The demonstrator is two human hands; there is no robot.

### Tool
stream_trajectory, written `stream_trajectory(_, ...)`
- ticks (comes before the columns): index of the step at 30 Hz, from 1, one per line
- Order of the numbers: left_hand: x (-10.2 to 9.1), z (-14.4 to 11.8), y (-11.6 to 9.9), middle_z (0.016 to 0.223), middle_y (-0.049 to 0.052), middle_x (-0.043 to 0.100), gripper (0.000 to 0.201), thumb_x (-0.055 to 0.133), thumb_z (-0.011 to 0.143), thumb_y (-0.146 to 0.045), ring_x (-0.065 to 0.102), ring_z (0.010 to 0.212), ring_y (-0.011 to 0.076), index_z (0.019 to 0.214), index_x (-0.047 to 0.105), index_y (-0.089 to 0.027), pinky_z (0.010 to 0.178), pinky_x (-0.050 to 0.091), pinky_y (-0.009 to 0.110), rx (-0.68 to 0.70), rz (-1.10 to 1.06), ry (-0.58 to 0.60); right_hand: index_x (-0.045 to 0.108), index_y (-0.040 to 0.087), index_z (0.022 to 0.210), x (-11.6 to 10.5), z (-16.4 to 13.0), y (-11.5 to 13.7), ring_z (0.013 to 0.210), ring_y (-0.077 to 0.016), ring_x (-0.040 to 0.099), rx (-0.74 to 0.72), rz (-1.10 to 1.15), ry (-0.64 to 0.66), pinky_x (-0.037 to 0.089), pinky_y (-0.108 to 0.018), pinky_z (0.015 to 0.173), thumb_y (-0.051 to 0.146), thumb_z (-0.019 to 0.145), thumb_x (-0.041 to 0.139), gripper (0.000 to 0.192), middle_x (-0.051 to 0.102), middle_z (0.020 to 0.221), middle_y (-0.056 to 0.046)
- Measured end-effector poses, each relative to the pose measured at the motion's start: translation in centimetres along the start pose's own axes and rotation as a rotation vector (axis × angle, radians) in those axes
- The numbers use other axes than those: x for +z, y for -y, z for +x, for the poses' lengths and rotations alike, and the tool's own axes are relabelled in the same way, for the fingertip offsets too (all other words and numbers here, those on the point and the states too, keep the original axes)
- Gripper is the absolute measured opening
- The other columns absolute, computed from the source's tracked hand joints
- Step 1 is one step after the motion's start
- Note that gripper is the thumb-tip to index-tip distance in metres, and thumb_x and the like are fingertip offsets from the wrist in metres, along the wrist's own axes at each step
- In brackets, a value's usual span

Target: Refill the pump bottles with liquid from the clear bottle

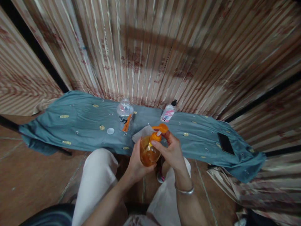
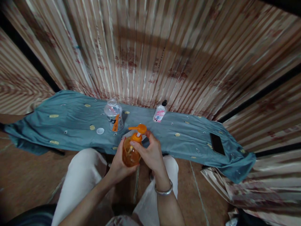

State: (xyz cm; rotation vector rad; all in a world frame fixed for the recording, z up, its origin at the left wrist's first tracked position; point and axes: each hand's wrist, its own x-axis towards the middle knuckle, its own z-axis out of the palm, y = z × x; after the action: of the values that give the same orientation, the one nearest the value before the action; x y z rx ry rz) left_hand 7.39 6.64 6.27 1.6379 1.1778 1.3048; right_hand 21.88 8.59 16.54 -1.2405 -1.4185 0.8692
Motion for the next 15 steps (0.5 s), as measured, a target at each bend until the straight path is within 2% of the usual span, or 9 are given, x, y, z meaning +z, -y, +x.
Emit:
stream_trajectory(4, 0.0, 6.1, 0.2, 0.154, 0.020, 0.039, 0.123, 0.089, 0.058, -0.038, 0.040, 0.145, 0.0388, 0.155, 0.017, -0.019, 0.120, 0.034, 0.056, 0.109, 0.088, -0.001, 0.066, 0.022, 0.106, -0.4, 4.5, 1.1, 0.108, -0.0221, 0.066, -0.144, -0.047, -0.053, 0.048, -0.038, 0.101, 0.045, 0.075, 0.078, 0.041, 0.072, 0.114, -0.005)
stream_trajectory(8, 0.3, 10.6, 1.1, 0.154, 0.020, 0.038, 0.121, 0.089, 0.062, -0.039, 0.040, 0.145, 0.0352, 0.156, 0.013, -0.021, 0.120, 0.034, 0.053, 0.189, 0.076, 0.011, 0.065, 0.022, 0.101, -0.7, 8.2, 0.7, 0.100, -0.0199, 0.066, -0.231, -0.076, -0.008, 0.050, -0.035, 0.095, 0.046, 0.080, 0.073, 0.033, 0.072, 0.103, -0.002)
stream_trajectory(12, 0.7, 12.4, 2.6, 0.153, 0.018, 0.037, 0.119, 0.089, 0.064, -0.042, 0.039, 0.146, 0.0341, 0.156, 0.015, -0.022, 0.121, 0.031, 0.053, 0.204, 0.069, 0.007, 0.065, 0.022, 0.098, -0.5, 10.3, -0.4, 0.095, -0.0189, 0.065, -0.264, -0.128, 0.042, 0.050, -0.033, 0.091, 0.049, 0.084, 0.067, 0.031, 0.071, 0.099, -0.002)
stream_trajectory(15, 0.8, 12.6, 3.6, 0.152, 0.017, 0.037, 0.120, 0.090, 0.062, -0.045, 0.037, 0.146, 0.0349, 0.155, 0.018, -0.023, 0.122, 0.030, 0.054, 0.189, 0.086, -0.009, 0.064, 0.023, 0.100, 0.0, 10.9, -1.2, 0.093, -0.0193, 0.064, -0.253, -0.182, -0.012, 0.049, -0.034, 0.090, 0.052, 0.079, 0.071, 0.037, 0.070, 0.098, -0.002)
